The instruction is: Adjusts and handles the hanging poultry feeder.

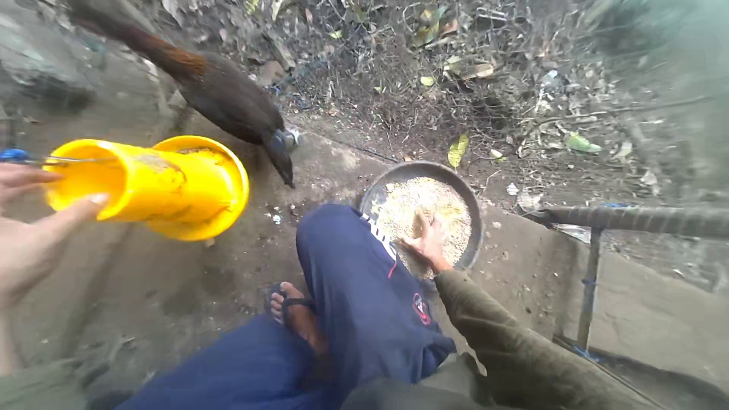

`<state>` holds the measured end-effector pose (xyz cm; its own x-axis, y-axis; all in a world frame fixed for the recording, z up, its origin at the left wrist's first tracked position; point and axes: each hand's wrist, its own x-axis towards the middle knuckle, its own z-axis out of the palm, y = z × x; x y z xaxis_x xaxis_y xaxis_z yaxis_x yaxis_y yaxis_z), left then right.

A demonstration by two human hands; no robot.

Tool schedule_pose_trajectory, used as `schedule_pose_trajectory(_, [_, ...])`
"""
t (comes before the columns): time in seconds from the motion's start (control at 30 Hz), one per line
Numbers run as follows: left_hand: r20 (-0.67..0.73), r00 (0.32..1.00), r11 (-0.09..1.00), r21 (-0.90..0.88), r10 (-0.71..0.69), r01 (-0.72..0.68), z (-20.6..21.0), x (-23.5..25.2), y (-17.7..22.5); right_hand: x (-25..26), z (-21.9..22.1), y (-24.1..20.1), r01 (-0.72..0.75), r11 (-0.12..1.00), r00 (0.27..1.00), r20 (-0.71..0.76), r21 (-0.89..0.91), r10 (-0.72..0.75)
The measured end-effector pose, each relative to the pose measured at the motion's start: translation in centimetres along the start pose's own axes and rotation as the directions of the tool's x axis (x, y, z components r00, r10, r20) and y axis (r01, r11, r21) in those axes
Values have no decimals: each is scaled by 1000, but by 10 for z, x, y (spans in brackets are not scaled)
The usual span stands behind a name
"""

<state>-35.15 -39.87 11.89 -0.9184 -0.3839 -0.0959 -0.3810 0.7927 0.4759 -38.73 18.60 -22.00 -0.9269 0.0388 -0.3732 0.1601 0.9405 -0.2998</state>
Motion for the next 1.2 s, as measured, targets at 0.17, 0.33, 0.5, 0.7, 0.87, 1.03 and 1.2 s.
schedule_pose_trajectory(0.17, [56, 997, 998, 3, -57, 57, 1, -10, 5, -13, 17, -21, 104, 994, 993, 50, -31, -102])
schedule_pose_trajectory(0.33, [50, 998, 999, -49, 25, -22, 12, -11, -1, -8, 2, -18, 284, 959, 948, 148, -4, -280])
schedule_pose_trajectory(0.5, [-54, 998, 998, -55, -43, 40, 24, -12, 15, 2, -18, -31, 205, 975, 942, 255, 86, -220])
schedule_pose_trajectory(0.7, [-71, 995, 977, -208, -74, 58, 34, -12, 11, -3, -39, -28, -317, 687, 929, 359, 653, 88])
schedule_pose_trajectory(0.87, [-80, 992, 975, -205, -103, 85, 36, -16, 23, 14, -90, -71, -282, 224, 911, 333, 933, -244])
schedule_pose_trajectory(1.03, [-74, 990, 981, -162, -118, 105, 39, -21, 22, 18, -177, -227, -40, 8, 723, 34, 999, -691])
schedule_pose_trajectory(1.2, [-71, 985, 976, -163, -155, 142, 39, -26, 29, -4, -213, -404, -72, -215, 395, -170, 974, -903])
